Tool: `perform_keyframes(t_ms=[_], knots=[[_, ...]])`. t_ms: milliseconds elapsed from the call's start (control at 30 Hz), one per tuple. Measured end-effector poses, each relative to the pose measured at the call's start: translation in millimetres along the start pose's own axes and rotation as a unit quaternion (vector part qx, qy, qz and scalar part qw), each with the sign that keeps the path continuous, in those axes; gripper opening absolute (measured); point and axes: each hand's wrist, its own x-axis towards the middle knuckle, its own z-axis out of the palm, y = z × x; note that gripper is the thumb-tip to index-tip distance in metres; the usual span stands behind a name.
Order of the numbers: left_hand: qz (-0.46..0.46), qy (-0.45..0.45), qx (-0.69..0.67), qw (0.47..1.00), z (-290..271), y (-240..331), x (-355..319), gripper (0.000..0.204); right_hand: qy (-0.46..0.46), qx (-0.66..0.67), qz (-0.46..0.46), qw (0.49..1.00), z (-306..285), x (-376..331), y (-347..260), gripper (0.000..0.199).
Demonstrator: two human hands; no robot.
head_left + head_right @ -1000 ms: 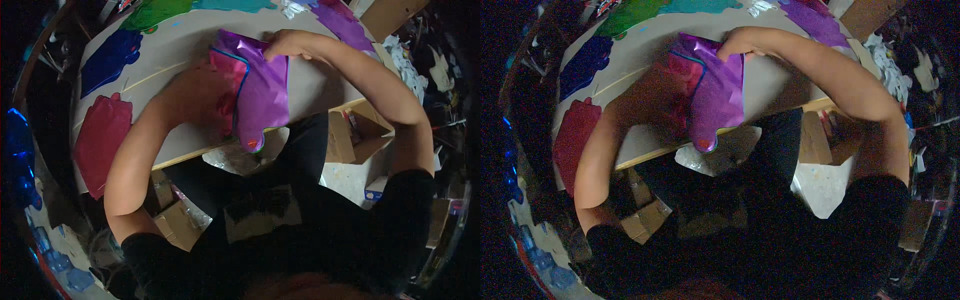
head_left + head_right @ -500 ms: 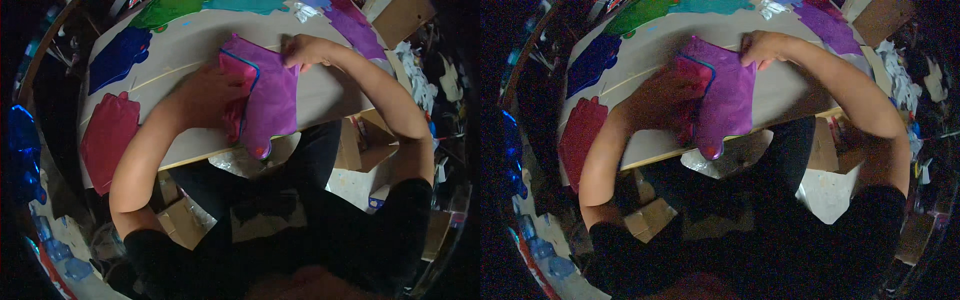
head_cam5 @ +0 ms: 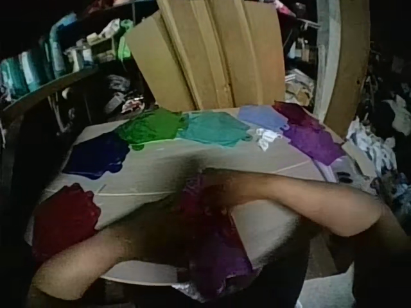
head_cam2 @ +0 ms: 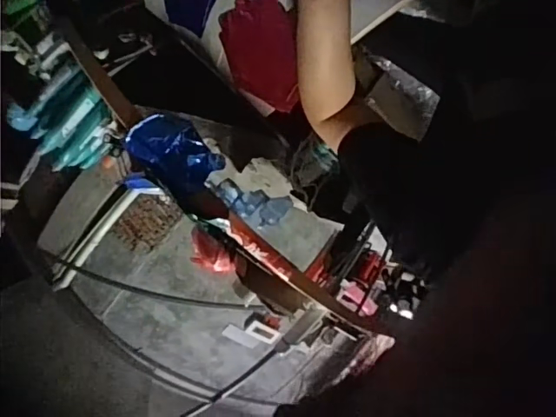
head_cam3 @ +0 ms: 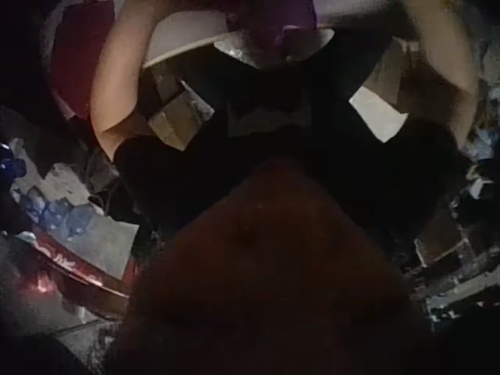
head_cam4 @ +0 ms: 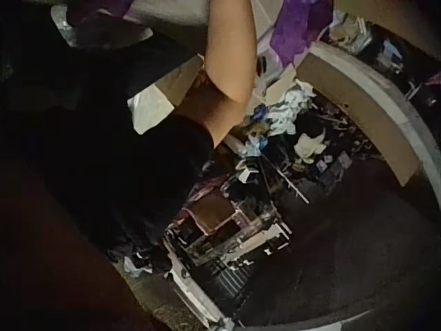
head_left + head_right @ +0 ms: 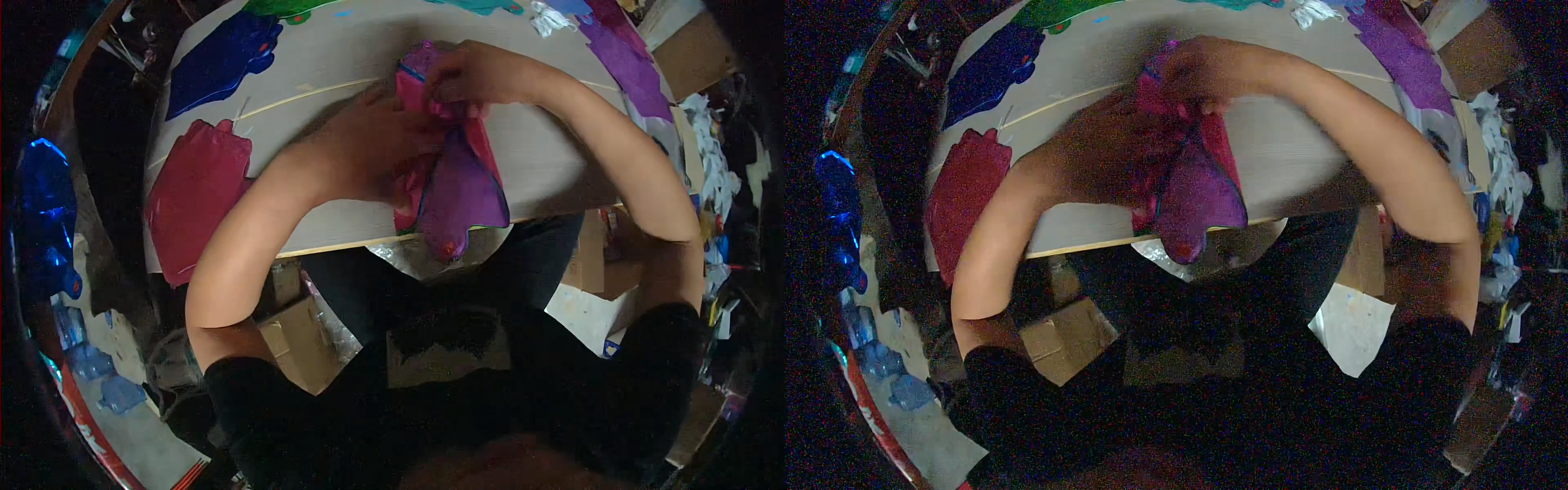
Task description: Folding plastic liners and packaging them into clear bags with labels.
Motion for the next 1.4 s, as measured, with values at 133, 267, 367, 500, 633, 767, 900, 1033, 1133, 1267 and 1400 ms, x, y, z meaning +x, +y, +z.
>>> perform_keyframes(t_ms=[133,267,367,500,633,767,900,1033,1133,1267,1400], knots=[[-0.009,-0.016,-0.021,1.0,-6,-1,1,0.06,-0.033,0.038,-0.016,0.999,13,32,32,0.022],[-0.065,-0.034,-0.091,0.993,-9,2,-2,0.061,-0.064,0.046,-0.124,0.989,16,31,31,0.025],[-0.09,0.003,-0.142,0.986,-15,8,-7,0.07,-0.053,0.068,0.013,0.996,16,27,14,0.026],[-0.068,-0.014,-0.144,0.987,-18,9,-1,0.081,-0.092,-0.099,0.02,0.991,6,57,32,0.028],[-0.116,-0.027,-0.175,0.977,-21,15,-5,0.078,-0.174,-0.325,-0.044,0.929,7,70,39,0.036],[-0.075,-0.01,-0.177,0.981,-18,10,3,0.072,0.045,-0.01,0.072,0.996,12,28,39,0.03],[-0.07,-0.014,-0.132,0.989,-14,5,-8,0.071,0.301,-0.099,-0.255,0.914,35,21,39,0.023],[-0.08,-0.02,-0.151,0.985,-7,-1,-12,0.072,0.281,-0.173,-0.17,0.929,55,-65,24,0.063],[-0.07,-0.004,-0.118,0.991,-9,2,-14,0.072,0.21,-0.212,-0.118,0.947,73,-85,13,0.088],[-0.066,-0.015,-0.146,0.987,-9,-1,-14,0.069,0.163,-0.222,-0.115,0.954,71,-78,7,0.103],[-0.069,-0.016,-0.141,0.987,-9,2,-15,0.067,0.127,-0.256,-0.111,0.952,69,-76,14,0.108]])
